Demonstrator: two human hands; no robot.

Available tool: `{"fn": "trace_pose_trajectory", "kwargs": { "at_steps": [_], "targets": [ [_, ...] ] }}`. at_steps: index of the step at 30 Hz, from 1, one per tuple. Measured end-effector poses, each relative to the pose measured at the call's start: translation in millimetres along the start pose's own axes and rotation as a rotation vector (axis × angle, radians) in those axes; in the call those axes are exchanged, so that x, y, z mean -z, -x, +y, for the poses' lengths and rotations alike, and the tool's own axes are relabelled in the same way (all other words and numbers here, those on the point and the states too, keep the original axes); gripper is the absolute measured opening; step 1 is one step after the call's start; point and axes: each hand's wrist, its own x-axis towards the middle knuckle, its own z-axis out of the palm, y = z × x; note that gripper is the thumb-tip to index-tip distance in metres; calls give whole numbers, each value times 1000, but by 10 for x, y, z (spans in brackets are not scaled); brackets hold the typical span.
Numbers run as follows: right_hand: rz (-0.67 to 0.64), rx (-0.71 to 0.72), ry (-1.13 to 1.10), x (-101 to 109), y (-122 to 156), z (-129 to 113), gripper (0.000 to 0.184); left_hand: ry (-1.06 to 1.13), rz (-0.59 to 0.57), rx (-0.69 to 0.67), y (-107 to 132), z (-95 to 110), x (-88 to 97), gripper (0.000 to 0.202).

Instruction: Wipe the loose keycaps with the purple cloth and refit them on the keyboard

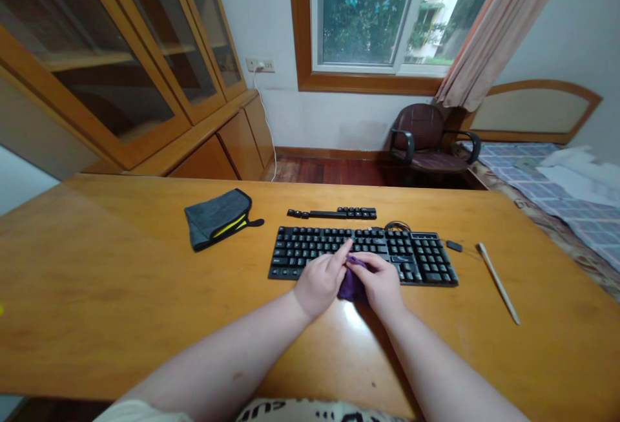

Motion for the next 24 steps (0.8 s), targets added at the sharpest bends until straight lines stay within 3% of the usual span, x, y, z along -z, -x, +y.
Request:
{"fn": "trace_pose_trajectory", "kwargs": {
  "at_steps": [7, 17, 24],
  "targets": [
    [78, -183, -26, 22, -14, -54, 16, 89, -5, 18, -5, 16, -13, 47],
    [208, -209, -172, 56, -60, 63, 28, 357, 90, 224, -88, -56, -8, 50],
    [263, -157, -65, 102, -73, 18, 28, 240, 154, 166, -150, -91, 137, 25]
  ]
}}
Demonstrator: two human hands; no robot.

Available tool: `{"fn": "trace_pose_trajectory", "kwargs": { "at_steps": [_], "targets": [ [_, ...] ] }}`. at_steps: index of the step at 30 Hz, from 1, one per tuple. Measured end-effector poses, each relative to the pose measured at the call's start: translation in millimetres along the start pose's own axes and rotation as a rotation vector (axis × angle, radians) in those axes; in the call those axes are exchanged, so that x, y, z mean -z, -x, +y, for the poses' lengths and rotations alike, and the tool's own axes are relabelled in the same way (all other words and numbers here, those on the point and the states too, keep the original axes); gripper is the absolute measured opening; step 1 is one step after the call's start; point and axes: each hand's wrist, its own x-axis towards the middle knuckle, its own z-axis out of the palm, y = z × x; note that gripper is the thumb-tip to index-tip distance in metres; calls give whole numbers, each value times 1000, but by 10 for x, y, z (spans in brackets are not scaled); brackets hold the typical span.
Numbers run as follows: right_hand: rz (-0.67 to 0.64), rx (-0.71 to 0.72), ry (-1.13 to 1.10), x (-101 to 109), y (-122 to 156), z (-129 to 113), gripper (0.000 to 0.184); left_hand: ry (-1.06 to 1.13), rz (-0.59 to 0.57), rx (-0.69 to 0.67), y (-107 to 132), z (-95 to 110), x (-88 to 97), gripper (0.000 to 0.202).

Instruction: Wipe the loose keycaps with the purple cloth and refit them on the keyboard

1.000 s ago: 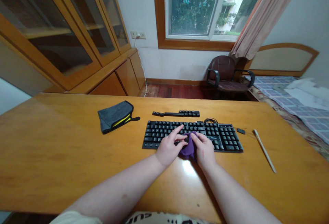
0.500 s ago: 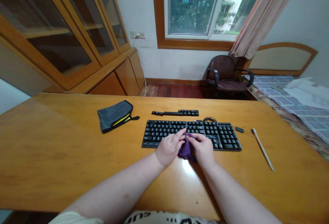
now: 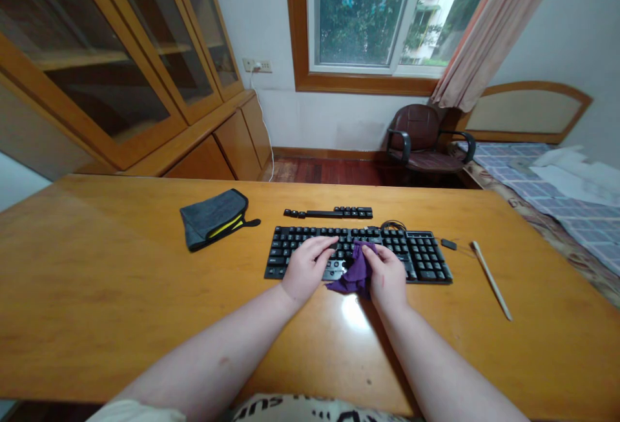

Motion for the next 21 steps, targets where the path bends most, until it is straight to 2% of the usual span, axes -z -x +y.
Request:
{"fn": "trace_pose_trajectory", "kwargs": {
  "at_steps": [4, 7, 13, 17, 21],
  "targets": [
    [-8, 4, 30, 0, 0, 6, 29, 30, 12, 82, -28, -6, 45, 24],
    [1, 4, 19, -2, -6, 29, 30, 6, -16, 76, -76, 1, 120, 21],
    [-15, 10, -10, -10, -10, 49, 28, -317, -191, -10, -151, 30, 290, 17],
    [-19, 10, -42, -18, -12, 61, 29, -388, -287, -74, -96, 38, 243, 15],
    [3, 11, -25, -21, -26, 91, 32, -412, -320, -99, -35, 33, 151, 14]
  ]
}}
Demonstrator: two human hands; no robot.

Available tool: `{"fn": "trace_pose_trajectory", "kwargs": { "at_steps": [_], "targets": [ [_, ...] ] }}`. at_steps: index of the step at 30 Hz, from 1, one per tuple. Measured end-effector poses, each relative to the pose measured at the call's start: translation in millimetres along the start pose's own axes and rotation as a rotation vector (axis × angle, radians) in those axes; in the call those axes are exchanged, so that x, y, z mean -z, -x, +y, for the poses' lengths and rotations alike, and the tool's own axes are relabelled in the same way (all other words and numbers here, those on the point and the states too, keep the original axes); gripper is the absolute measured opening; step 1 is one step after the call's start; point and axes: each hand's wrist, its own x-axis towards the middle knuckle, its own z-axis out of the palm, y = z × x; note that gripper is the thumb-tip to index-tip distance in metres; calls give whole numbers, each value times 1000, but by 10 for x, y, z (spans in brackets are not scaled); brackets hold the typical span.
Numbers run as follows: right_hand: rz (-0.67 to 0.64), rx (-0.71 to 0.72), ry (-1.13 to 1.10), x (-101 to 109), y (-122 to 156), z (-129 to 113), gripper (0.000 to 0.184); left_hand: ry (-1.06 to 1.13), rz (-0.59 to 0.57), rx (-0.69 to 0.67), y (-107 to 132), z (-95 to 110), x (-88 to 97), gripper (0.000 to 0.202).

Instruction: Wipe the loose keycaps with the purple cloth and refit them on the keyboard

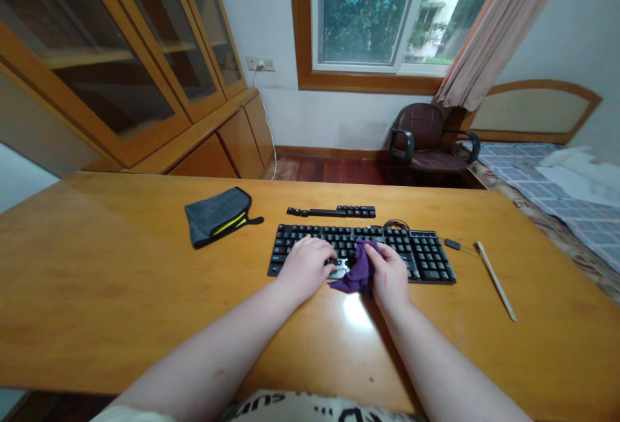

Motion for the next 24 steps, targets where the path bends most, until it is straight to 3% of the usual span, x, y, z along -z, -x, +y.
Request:
{"fn": "trace_pose_trajectory", "kwargs": {
  "at_steps": [24],
  "targets": [
    [-9, -1, 14, -5, 16, -61, 29, -5, -12, 32, -30, -90, -111, 20]
  ]
}}
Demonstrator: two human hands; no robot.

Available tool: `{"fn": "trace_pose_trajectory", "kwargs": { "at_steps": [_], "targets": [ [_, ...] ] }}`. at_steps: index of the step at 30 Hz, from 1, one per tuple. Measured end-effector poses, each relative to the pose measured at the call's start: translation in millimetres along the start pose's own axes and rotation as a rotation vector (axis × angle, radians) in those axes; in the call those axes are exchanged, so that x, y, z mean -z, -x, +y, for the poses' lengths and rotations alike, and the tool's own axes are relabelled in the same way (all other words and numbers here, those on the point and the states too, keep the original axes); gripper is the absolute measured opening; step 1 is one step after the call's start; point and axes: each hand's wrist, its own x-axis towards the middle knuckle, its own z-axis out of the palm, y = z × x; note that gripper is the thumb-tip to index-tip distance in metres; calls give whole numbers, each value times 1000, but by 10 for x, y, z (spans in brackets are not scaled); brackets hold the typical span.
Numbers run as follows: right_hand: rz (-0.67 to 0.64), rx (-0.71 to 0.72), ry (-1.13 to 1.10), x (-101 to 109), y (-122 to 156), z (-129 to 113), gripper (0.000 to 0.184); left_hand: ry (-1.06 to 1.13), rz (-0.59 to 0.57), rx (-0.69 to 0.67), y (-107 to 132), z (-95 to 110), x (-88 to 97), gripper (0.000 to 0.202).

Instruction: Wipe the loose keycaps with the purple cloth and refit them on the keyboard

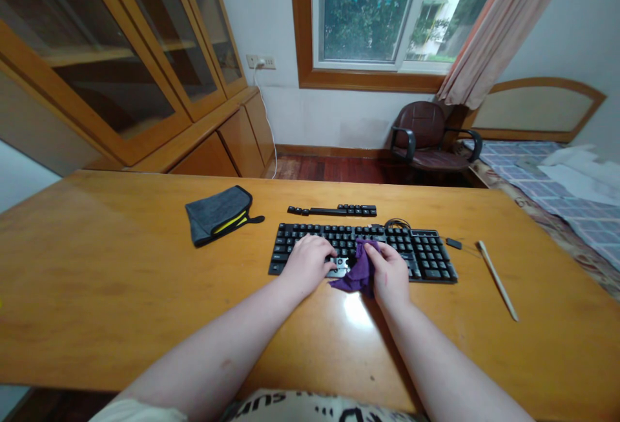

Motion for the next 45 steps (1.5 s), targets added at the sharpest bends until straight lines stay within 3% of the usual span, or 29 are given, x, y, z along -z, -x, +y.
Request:
{"fn": "trace_pose_trajectory", "kwargs": {
  "at_steps": [5, 10, 15, 19, 23, 27, 33, 40, 45],
  "targets": [
    [-14, -20, -7, 3, -5, 18, 27, -132, -36, -62, 19, 83, 67, 8],
    [-15, -21, -23, 5, -7, 32, 28, -251, -122, -95, 67, 194, 106, 22],
    [-10, -15, -23, -4, -12, 45, 30, -258, -179, -78, 72, 192, 131, 22],
    [4, -15, -48, -10, -18, 47, 31, -167, -102, -71, 25, 118, 169, 18],
    [0, -26, -47, -1, -20, 24, 30, -74, 32, 55, -73, -1, 247, 25],
    [17, -26, -23, 4, -23, 33, 32, -82, 55, 185, -241, -160, 306, 24],
    [21, -20, -21, -1, -29, 84, 35, -105, -75, 231, -655, -391, 270, 26],
    [-8, -30, -11, 10, -15, 53, 32, -103, -171, 288, -1185, -523, -7, 25],
    [-30, -48, -25, 9, -6, 62, 30, -79, -214, 321, -1437, -571, -175, 26]
  ]
}}
